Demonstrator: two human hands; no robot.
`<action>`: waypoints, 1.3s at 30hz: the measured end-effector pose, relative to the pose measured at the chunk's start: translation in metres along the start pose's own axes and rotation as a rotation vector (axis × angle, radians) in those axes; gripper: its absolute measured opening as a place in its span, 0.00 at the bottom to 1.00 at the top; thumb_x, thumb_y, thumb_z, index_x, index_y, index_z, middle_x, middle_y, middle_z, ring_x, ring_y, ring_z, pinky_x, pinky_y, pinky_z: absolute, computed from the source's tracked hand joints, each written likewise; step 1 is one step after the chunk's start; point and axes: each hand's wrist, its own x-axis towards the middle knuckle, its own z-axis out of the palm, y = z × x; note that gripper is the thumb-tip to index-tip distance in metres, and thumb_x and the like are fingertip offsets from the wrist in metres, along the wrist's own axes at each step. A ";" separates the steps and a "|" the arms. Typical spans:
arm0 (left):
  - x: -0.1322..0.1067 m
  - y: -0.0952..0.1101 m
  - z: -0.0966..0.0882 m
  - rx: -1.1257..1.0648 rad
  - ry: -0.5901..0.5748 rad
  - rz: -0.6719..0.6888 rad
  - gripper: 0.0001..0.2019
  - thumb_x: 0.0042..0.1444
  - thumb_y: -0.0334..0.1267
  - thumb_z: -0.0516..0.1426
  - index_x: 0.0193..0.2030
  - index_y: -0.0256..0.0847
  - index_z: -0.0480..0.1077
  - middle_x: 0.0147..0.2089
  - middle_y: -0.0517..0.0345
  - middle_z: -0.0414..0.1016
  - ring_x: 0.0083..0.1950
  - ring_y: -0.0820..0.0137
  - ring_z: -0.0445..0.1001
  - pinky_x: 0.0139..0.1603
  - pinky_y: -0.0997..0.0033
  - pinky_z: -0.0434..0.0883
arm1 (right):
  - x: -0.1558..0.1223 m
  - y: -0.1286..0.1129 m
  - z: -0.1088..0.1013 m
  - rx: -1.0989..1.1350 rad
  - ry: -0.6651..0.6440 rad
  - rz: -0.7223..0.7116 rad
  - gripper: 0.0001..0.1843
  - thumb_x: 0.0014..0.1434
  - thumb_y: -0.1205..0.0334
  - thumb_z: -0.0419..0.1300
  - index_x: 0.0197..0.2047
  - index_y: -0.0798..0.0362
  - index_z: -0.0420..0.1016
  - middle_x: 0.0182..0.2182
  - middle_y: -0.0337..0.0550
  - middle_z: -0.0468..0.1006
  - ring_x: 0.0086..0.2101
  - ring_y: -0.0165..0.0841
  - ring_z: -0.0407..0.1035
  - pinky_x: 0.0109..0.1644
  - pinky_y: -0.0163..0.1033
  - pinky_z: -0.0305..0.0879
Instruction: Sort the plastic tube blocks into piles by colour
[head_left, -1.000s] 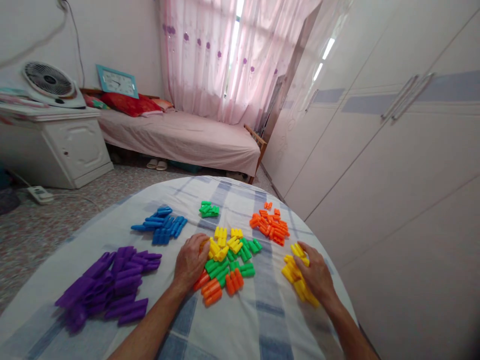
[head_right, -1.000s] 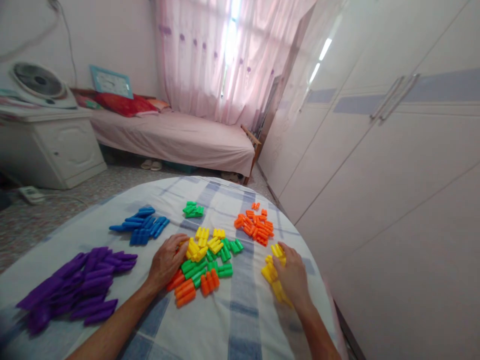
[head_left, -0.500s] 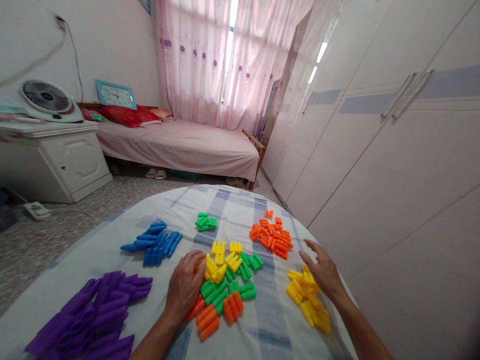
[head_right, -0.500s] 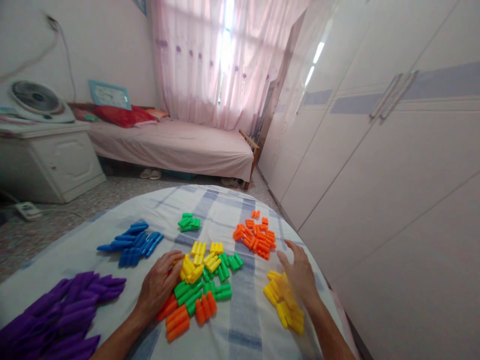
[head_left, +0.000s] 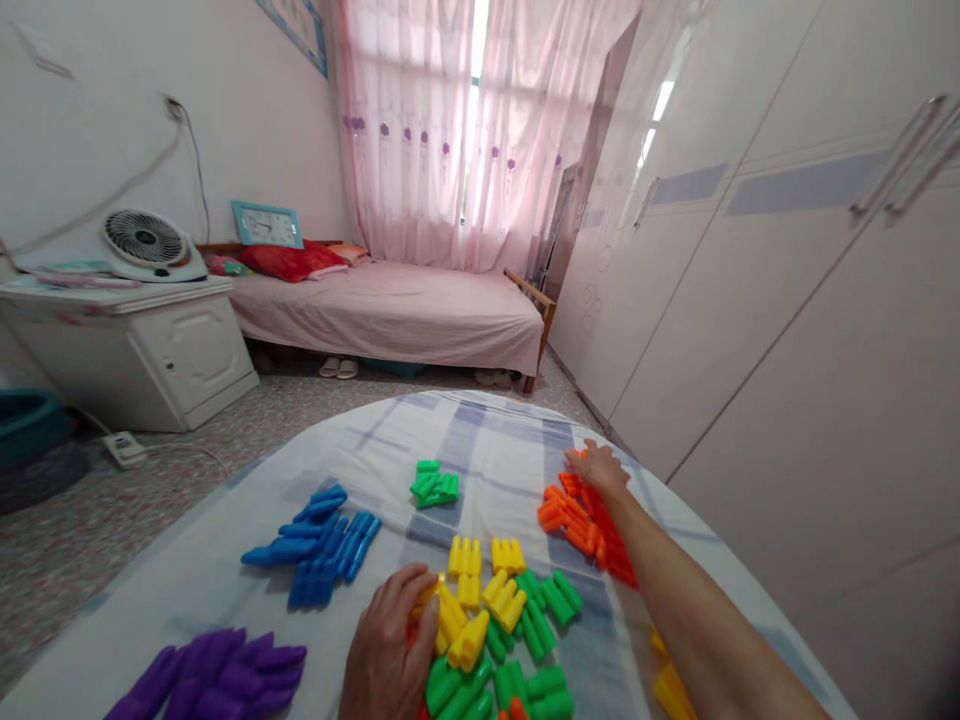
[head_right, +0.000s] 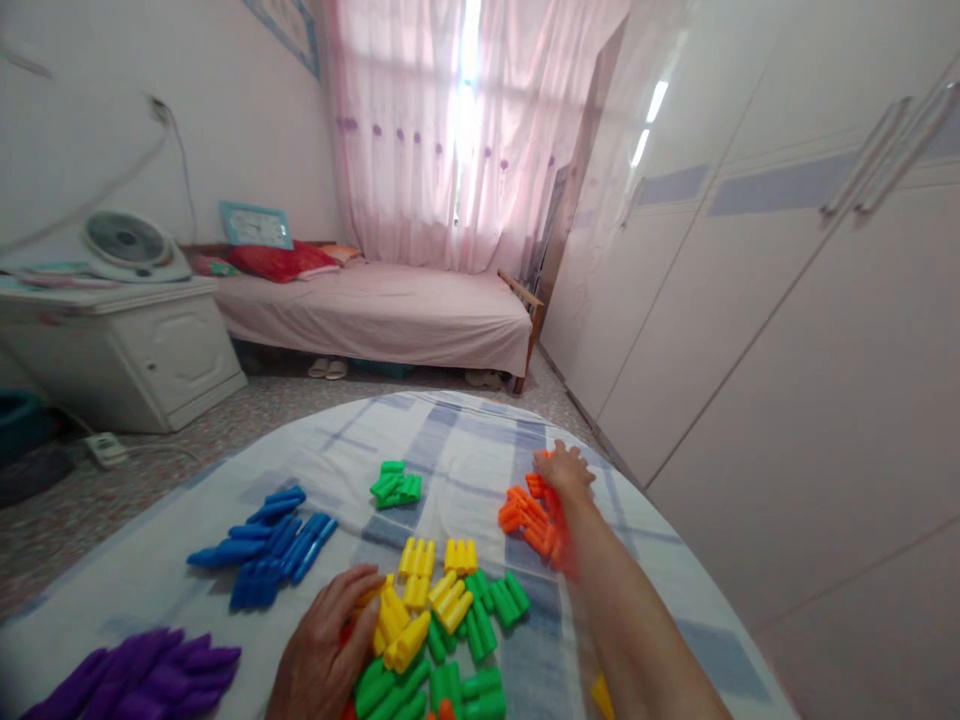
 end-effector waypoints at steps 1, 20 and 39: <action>0.000 0.001 0.000 0.005 0.006 0.006 0.14 0.57 0.44 0.50 0.42 0.45 0.74 0.48 0.53 0.75 0.50 0.62 0.73 0.50 0.57 0.73 | 0.002 -0.003 0.003 -0.021 0.002 -0.020 0.29 0.57 0.47 0.49 0.59 0.50 0.62 0.53 0.58 0.64 0.52 0.52 0.61 0.49 0.59 0.58; -0.001 0.002 0.001 -0.021 -0.008 -0.010 0.13 0.57 0.43 0.51 0.43 0.44 0.73 0.48 0.52 0.74 0.50 0.63 0.72 0.51 0.58 0.72 | -0.011 0.031 -0.035 0.089 0.170 -0.500 0.17 0.58 0.56 0.51 0.46 0.54 0.72 0.45 0.47 0.73 0.46 0.35 0.68 0.51 0.39 0.60; 0.002 0.018 -0.008 -0.060 -0.038 -0.027 0.12 0.58 0.36 0.48 0.43 0.41 0.70 0.48 0.53 0.72 0.50 0.63 0.69 0.54 0.56 0.66 | -0.208 0.015 -0.010 0.348 0.032 -0.789 0.15 0.59 0.57 0.53 0.48 0.49 0.70 0.47 0.45 0.72 0.50 0.37 0.64 0.54 0.44 0.58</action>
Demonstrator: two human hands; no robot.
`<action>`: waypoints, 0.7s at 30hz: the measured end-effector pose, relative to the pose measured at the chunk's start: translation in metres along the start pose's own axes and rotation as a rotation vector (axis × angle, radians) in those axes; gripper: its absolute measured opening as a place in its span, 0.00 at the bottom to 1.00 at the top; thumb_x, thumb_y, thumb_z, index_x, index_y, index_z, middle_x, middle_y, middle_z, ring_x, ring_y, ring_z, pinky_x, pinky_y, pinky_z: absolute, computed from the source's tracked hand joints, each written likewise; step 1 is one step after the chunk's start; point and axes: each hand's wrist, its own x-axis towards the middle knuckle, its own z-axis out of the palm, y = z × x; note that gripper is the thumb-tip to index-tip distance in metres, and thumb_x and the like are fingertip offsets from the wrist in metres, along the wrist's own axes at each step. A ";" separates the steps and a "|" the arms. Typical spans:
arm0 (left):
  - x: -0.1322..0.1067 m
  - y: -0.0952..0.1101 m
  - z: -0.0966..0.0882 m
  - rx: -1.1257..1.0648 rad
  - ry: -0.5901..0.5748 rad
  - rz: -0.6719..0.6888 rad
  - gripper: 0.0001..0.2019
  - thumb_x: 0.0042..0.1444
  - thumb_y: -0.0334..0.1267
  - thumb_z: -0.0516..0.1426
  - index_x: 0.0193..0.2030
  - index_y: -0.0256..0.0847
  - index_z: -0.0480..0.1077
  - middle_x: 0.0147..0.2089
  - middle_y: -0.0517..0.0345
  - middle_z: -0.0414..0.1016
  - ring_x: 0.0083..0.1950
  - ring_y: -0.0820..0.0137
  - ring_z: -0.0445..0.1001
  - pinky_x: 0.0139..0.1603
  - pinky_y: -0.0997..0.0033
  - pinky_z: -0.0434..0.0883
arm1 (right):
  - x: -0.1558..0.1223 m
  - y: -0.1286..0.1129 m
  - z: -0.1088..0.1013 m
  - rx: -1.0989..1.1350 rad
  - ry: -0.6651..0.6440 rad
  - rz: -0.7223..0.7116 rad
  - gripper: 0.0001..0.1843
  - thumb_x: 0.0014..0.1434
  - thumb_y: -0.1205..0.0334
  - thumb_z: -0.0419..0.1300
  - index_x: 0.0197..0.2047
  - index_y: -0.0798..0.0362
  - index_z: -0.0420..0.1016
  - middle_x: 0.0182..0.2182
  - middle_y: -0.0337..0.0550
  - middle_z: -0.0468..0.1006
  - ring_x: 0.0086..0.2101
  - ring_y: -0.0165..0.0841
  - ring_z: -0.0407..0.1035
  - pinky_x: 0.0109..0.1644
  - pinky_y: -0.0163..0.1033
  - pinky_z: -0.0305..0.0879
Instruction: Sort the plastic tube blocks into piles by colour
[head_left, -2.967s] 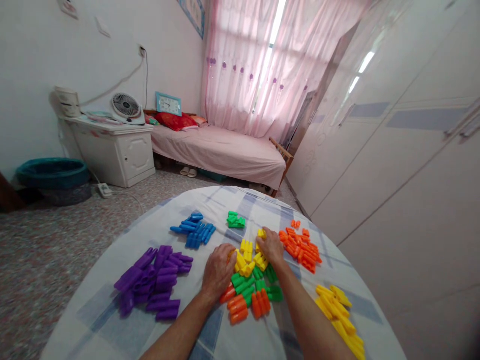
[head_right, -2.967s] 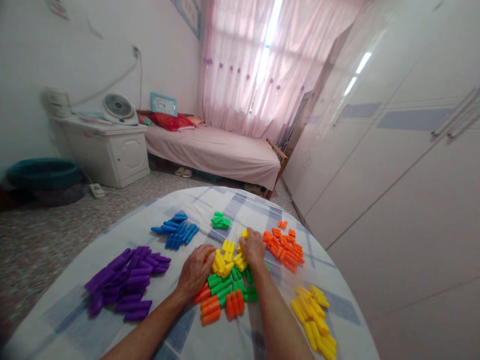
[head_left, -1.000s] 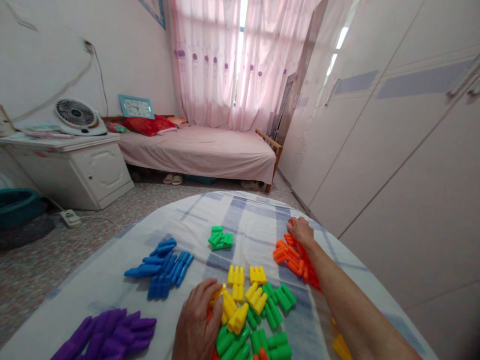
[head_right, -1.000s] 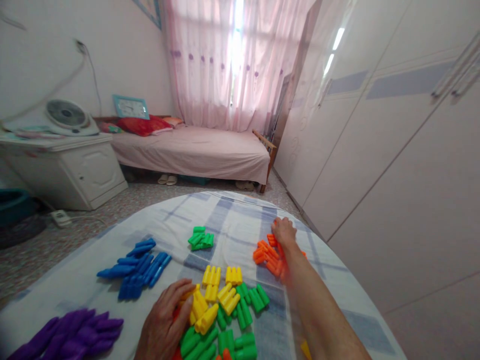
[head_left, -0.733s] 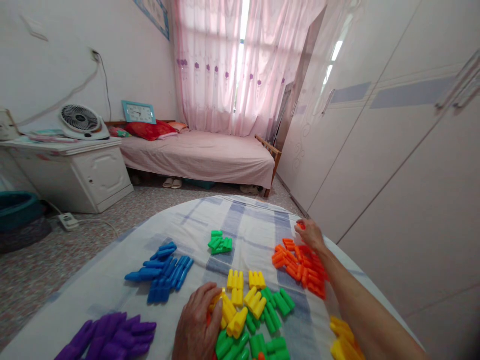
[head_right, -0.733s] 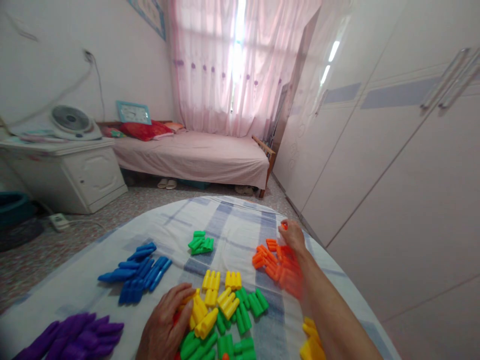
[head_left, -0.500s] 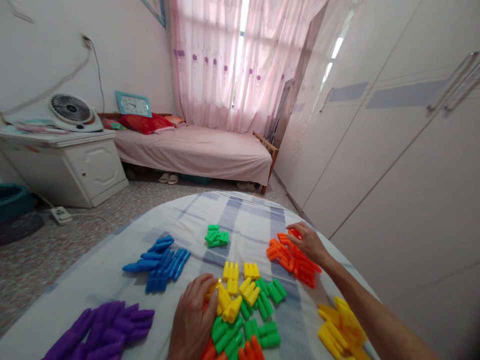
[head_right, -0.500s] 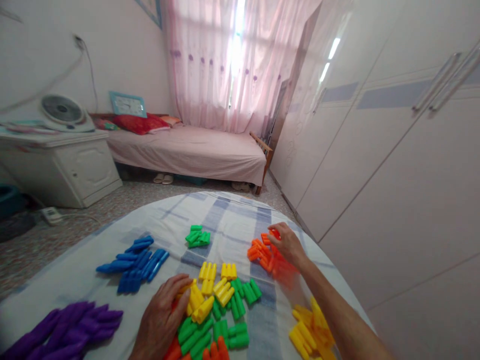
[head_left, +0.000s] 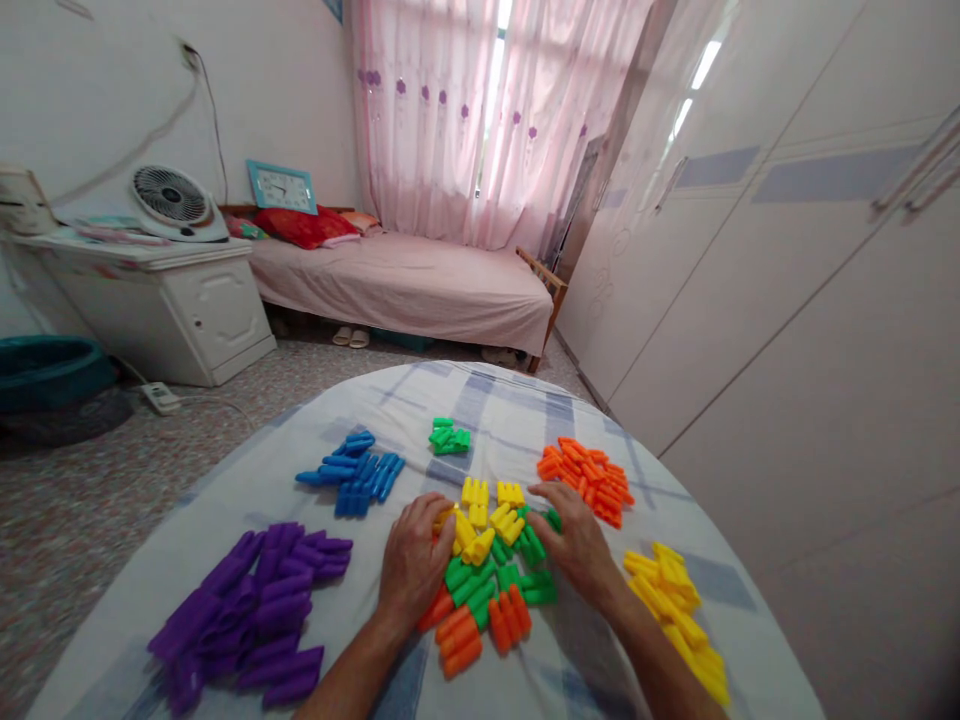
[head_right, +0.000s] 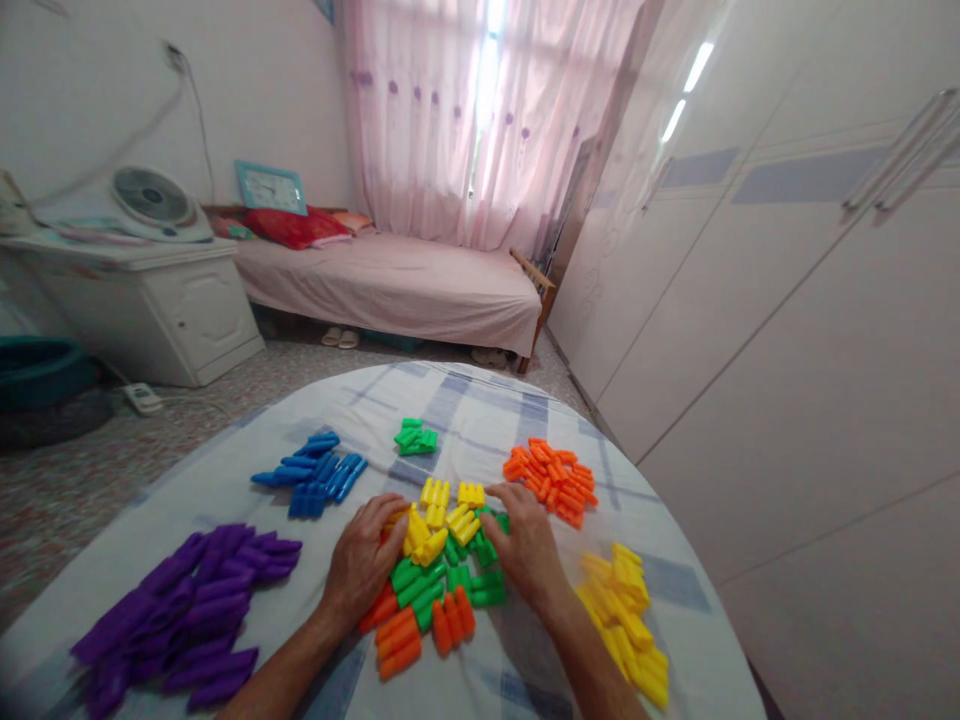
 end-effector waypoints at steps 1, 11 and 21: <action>0.000 0.000 0.000 0.002 -0.001 0.002 0.12 0.58 0.36 0.48 0.43 0.41 0.70 0.47 0.53 0.72 0.50 0.63 0.69 0.54 0.56 0.66 | -0.005 -0.011 0.007 -0.010 -0.017 0.006 0.16 0.58 0.58 0.55 0.49 0.49 0.69 0.47 0.45 0.72 0.50 0.38 0.64 0.53 0.44 0.59; 0.002 -0.010 0.003 0.029 0.012 0.049 0.13 0.58 0.40 0.48 0.42 0.41 0.71 0.47 0.53 0.73 0.50 0.63 0.70 0.54 0.59 0.67 | -0.016 -0.054 0.028 -0.125 0.005 0.087 0.16 0.54 0.60 0.59 0.48 0.46 0.71 0.43 0.44 0.74 0.47 0.40 0.64 0.50 0.44 0.56; 0.002 -0.011 0.001 0.046 -0.020 0.069 0.15 0.58 0.42 0.46 0.43 0.40 0.70 0.48 0.53 0.72 0.49 0.63 0.70 0.54 0.61 0.66 | -0.089 0.026 -0.049 -0.120 0.550 0.438 0.24 0.57 0.48 0.50 0.51 0.53 0.68 0.46 0.50 0.73 0.46 0.40 0.65 0.53 0.45 0.58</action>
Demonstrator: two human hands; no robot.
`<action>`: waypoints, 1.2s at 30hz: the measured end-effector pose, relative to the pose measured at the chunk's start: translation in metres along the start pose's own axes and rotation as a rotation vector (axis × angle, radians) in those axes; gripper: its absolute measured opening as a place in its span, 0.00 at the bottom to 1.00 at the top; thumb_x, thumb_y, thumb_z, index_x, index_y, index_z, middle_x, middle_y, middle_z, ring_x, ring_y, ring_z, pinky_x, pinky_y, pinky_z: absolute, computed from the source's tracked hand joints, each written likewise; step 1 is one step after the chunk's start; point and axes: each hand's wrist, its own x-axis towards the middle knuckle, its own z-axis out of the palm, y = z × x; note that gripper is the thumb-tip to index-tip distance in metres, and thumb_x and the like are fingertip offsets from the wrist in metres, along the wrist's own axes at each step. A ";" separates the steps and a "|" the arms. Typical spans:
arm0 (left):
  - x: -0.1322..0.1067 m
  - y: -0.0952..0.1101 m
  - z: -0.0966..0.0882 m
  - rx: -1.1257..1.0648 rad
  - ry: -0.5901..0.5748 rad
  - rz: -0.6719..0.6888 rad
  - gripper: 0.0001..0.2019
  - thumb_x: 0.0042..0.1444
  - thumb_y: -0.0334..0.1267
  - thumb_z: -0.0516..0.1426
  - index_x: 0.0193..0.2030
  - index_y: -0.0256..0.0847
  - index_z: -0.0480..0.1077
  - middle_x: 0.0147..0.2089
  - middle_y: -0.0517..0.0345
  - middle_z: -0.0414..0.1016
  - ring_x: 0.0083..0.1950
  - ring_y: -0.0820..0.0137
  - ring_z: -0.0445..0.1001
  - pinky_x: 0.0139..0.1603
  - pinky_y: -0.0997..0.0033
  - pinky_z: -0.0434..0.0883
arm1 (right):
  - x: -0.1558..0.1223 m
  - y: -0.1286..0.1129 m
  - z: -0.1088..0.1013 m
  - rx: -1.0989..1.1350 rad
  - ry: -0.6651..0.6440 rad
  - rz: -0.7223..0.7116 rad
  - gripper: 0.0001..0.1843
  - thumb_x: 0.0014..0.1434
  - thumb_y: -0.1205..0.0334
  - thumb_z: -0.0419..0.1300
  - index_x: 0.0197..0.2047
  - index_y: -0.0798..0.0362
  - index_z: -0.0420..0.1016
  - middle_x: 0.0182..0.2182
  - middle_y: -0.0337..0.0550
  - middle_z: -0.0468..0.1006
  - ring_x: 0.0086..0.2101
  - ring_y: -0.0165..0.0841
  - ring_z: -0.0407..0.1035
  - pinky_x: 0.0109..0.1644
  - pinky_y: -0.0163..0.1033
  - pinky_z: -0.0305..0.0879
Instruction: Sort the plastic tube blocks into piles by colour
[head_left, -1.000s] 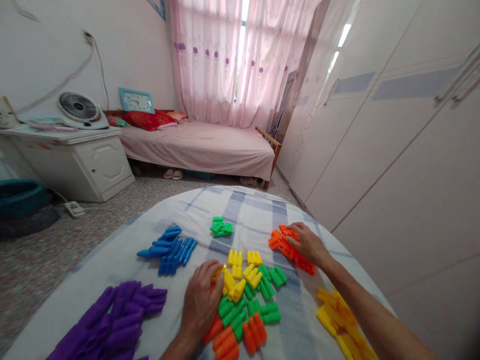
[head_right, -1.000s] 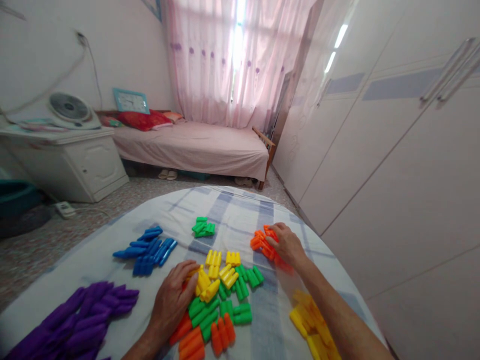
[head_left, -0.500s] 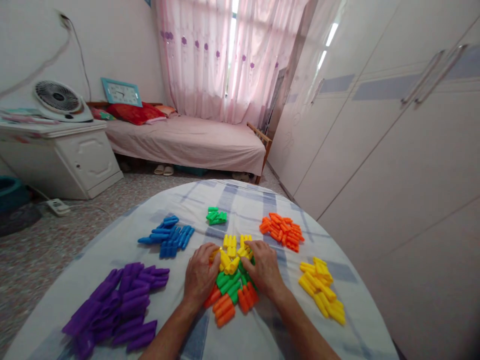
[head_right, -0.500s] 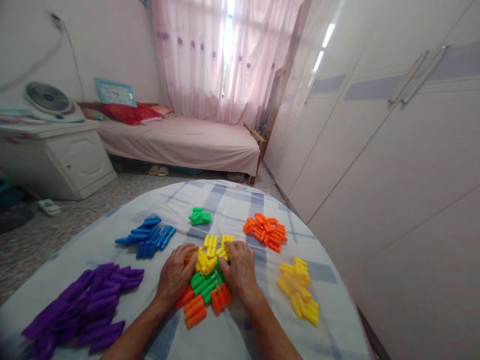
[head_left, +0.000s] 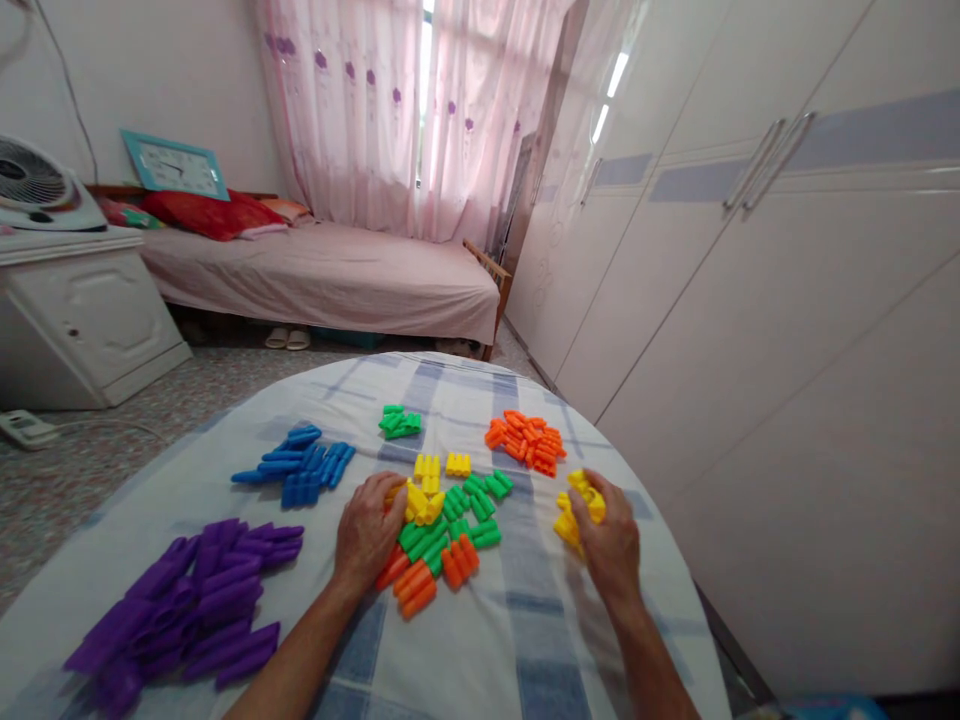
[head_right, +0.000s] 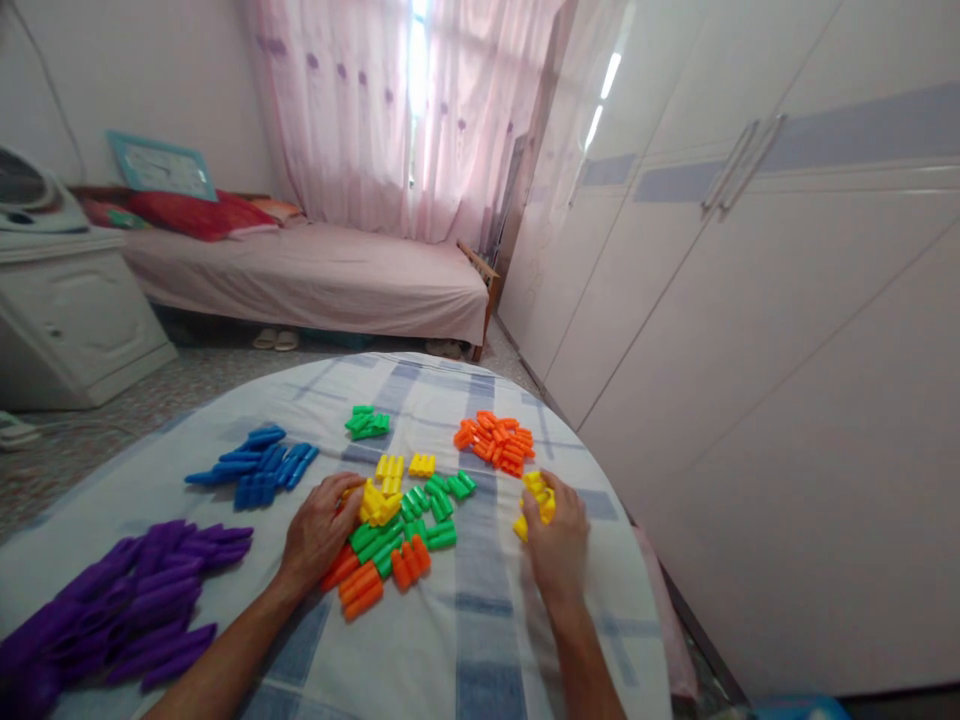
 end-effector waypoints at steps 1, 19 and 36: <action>0.000 0.000 0.000 0.001 0.001 0.000 0.15 0.58 0.42 0.46 0.43 0.40 0.70 0.48 0.53 0.73 0.49 0.63 0.70 0.54 0.61 0.66 | 0.000 0.017 -0.008 -0.035 0.027 0.072 0.25 0.57 0.47 0.49 0.50 0.54 0.68 0.47 0.51 0.73 0.47 0.41 0.65 0.54 0.46 0.58; -0.001 0.004 0.000 -0.012 0.044 0.009 0.14 0.58 0.39 0.47 0.41 0.40 0.71 0.47 0.53 0.73 0.49 0.64 0.71 0.54 0.62 0.66 | -0.005 0.052 -0.014 -0.165 -0.010 0.179 0.29 0.57 0.48 0.43 0.52 0.58 0.67 0.50 0.57 0.69 0.51 0.47 0.61 0.56 0.52 0.56; -0.001 0.004 -0.001 -0.038 0.036 0.010 0.13 0.57 0.38 0.48 0.41 0.41 0.72 0.46 0.53 0.73 0.49 0.63 0.71 0.54 0.60 0.67 | 0.031 -0.100 0.116 -0.068 -0.659 -0.337 0.21 0.53 0.62 0.56 0.52 0.51 0.70 0.50 0.48 0.74 0.50 0.41 0.66 0.51 0.47 0.59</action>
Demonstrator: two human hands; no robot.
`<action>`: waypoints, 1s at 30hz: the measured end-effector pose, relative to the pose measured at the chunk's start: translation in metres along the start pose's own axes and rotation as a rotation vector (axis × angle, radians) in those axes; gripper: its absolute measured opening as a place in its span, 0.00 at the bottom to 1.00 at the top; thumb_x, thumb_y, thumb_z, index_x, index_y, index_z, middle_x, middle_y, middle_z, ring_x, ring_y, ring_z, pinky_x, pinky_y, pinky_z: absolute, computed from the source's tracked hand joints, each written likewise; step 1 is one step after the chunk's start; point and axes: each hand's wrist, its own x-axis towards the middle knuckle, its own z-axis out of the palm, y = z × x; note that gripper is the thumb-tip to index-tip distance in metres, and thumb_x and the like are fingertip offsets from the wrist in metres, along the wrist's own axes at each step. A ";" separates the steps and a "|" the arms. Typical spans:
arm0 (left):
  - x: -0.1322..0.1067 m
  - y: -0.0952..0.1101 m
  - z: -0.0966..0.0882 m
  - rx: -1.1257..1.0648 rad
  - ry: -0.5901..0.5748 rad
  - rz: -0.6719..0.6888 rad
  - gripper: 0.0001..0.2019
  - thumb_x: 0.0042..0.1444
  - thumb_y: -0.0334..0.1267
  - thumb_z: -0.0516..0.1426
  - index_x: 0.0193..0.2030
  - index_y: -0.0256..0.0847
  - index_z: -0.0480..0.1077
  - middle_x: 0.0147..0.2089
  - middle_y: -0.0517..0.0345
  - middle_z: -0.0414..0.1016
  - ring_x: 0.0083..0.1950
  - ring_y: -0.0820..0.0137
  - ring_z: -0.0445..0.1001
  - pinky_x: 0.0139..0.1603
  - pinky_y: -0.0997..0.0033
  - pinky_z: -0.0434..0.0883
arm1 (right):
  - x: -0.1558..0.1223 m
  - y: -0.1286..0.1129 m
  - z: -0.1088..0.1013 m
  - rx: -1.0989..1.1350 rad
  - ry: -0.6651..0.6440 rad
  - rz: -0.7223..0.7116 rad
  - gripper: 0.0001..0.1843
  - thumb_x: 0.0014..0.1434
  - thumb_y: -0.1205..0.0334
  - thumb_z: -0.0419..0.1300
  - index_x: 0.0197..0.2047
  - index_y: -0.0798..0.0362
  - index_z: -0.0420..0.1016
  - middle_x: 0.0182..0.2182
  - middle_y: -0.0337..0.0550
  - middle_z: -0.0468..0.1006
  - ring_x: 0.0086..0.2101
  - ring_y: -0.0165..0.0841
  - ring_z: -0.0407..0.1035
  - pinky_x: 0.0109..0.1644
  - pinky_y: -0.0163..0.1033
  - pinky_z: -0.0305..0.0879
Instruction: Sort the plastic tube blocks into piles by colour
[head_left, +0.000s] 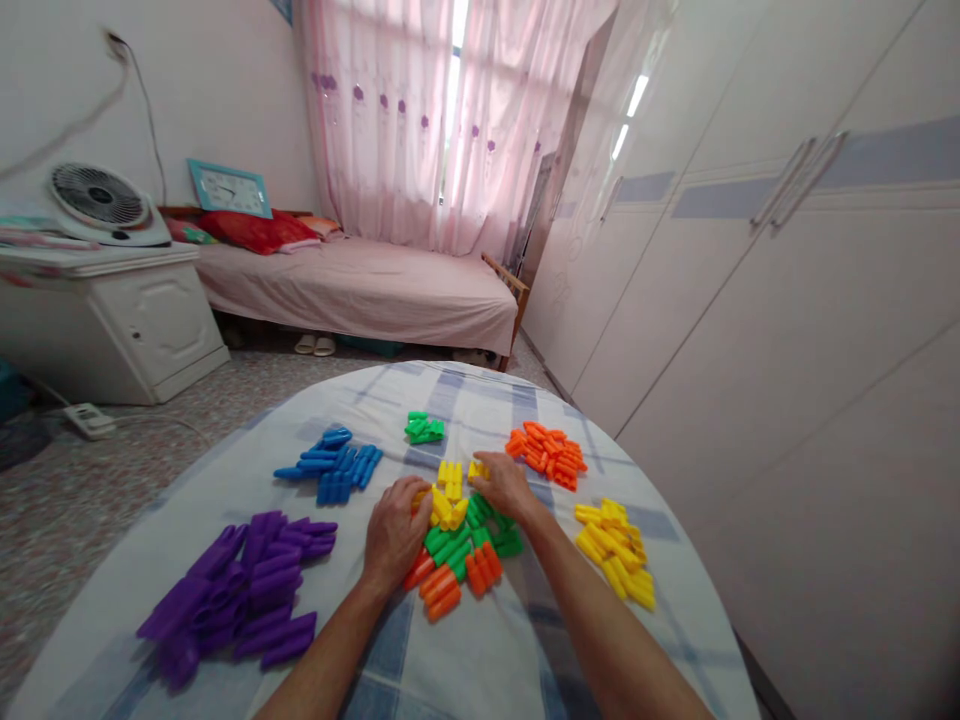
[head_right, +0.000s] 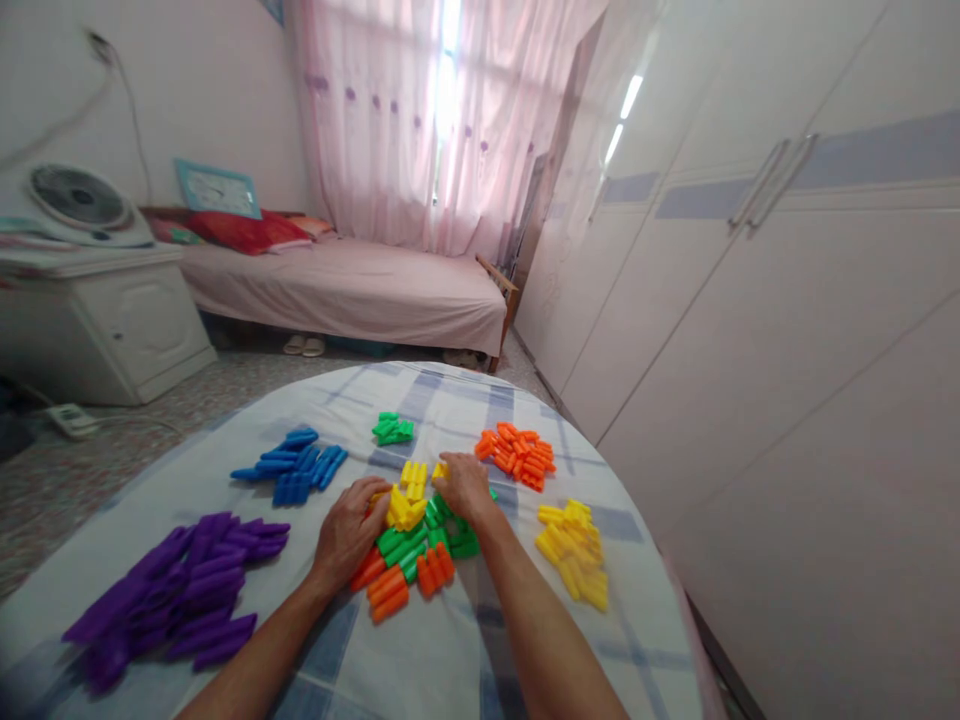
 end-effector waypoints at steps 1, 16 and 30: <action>0.000 -0.001 0.000 -0.002 -0.002 0.000 0.13 0.57 0.39 0.48 0.41 0.41 0.72 0.46 0.53 0.74 0.50 0.63 0.71 0.54 0.60 0.67 | 0.001 -0.001 0.001 0.001 -0.007 0.000 0.19 0.53 0.62 0.56 0.50 0.50 0.72 0.47 0.47 0.75 0.49 0.40 0.67 0.50 0.46 0.60; 0.000 -0.006 0.002 0.003 -0.020 -0.009 0.15 0.58 0.43 0.47 0.40 0.40 0.72 0.47 0.51 0.73 0.49 0.63 0.70 0.54 0.61 0.66 | -0.133 0.120 -0.064 0.201 0.727 0.486 0.27 0.53 0.47 0.51 0.50 0.56 0.69 0.48 0.51 0.73 0.46 0.40 0.67 0.53 0.45 0.60; -0.001 -0.007 0.003 -0.003 -0.021 0.000 0.16 0.58 0.43 0.47 0.41 0.38 0.72 0.48 0.50 0.72 0.50 0.63 0.70 0.55 0.60 0.66 | -0.168 0.149 -0.062 0.131 0.549 0.677 0.31 0.57 0.46 0.40 0.49 0.58 0.72 0.47 0.54 0.74 0.47 0.43 0.67 0.52 0.46 0.59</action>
